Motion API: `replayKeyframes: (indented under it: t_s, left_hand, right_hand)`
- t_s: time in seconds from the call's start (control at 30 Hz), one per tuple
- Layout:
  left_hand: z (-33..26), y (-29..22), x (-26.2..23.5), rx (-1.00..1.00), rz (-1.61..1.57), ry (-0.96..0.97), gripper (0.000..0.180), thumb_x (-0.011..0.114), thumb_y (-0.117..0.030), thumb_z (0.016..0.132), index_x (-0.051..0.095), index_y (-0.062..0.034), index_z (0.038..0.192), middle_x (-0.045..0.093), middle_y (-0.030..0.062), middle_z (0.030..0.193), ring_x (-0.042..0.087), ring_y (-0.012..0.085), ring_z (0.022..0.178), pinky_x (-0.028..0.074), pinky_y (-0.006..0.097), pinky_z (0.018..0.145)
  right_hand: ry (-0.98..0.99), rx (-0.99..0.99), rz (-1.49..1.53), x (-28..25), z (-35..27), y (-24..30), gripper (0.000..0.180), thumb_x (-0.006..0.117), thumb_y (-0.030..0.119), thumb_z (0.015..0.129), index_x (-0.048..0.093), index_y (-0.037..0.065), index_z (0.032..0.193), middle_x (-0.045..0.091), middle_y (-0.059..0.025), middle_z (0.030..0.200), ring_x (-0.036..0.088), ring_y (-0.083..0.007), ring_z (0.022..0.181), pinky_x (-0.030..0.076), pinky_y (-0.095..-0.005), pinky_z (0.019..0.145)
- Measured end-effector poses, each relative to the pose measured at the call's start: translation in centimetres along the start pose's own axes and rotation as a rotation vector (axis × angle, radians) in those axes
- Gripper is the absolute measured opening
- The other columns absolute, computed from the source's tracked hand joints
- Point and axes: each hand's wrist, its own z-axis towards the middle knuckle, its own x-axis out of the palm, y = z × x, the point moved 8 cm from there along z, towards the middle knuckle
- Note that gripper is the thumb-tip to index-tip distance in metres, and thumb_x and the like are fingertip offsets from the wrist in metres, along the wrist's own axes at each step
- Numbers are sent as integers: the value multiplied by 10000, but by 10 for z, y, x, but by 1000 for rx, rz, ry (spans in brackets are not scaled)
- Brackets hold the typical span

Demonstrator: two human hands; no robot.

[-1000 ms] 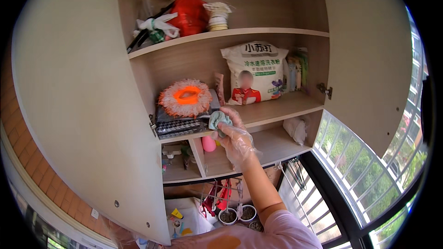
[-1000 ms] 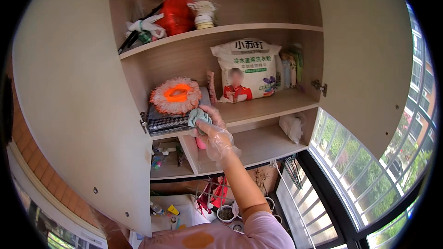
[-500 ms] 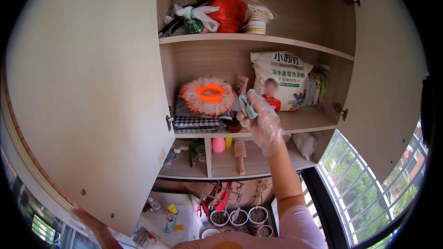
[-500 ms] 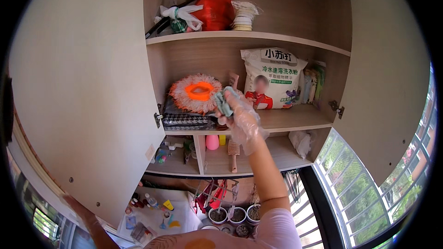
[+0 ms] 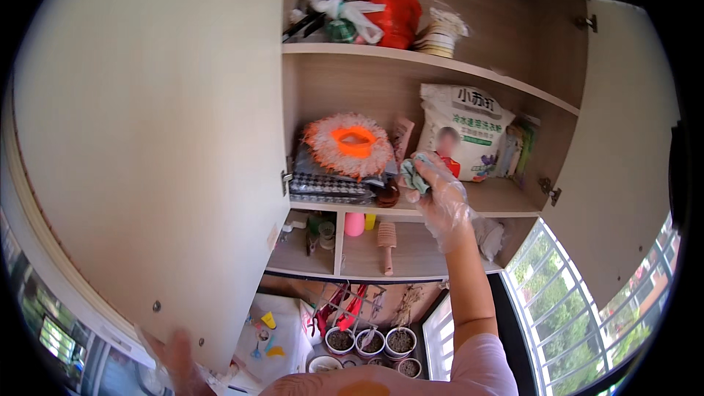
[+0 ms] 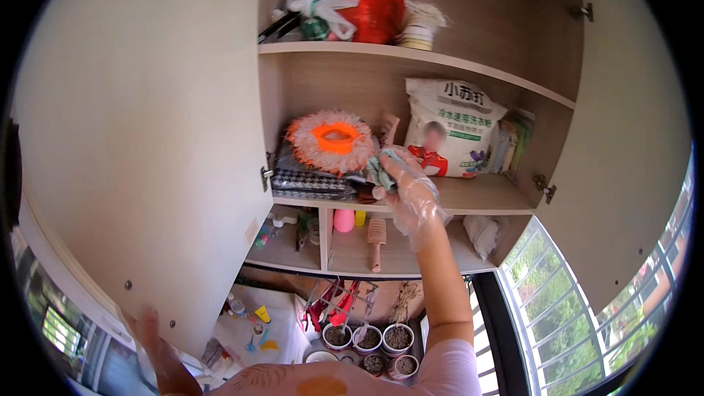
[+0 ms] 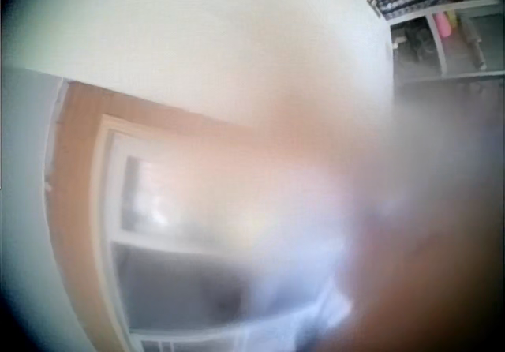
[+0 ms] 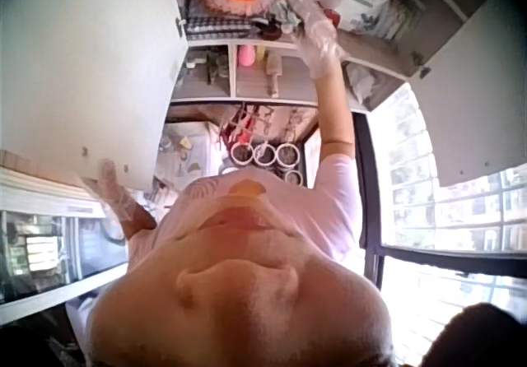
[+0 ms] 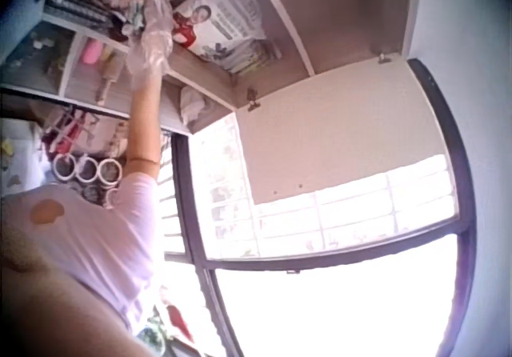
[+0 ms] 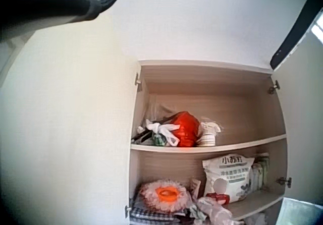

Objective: The person wipes the exterior of white wall-mounted cabinets with a cloth while wearing gloves. They then open the cabinet doors to wipe the interior shelves and handles. The person also moves a red plastic stool and rearranges items inside the cabinet, including a bag of laundry detergent and a dust mop.

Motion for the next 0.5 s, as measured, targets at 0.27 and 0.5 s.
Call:
replayKeyframes:
  t_s: [0.27, 0.5]
  left_hand:
    - [14, -20, 32, -24, -262, 17, 796, 714, -226, 610, 345, 8, 1276, 477, 159, 1113, 503, 236, 968, 437, 343, 796]
    - [9, -17, 21, -52, -209, -71, 788, 704, -207, 612, 356, 5, 1286, 503, 156, 1098, 540, 259, 946, 472, 350, 756]
  right_hand:
    - [70, -9, -27, 10, 13, -6, 152, 536, 95, 884, 509, 62, 1030, 584, -63, 837, 565, -148, 725, 404, -228, 479]
    - [91, -35, -25, 8, 2, -19, 183, 539, 98, 881, 501, 49, 1054, 583, -70, 865, 563, -144, 724, 406, -225, 487]
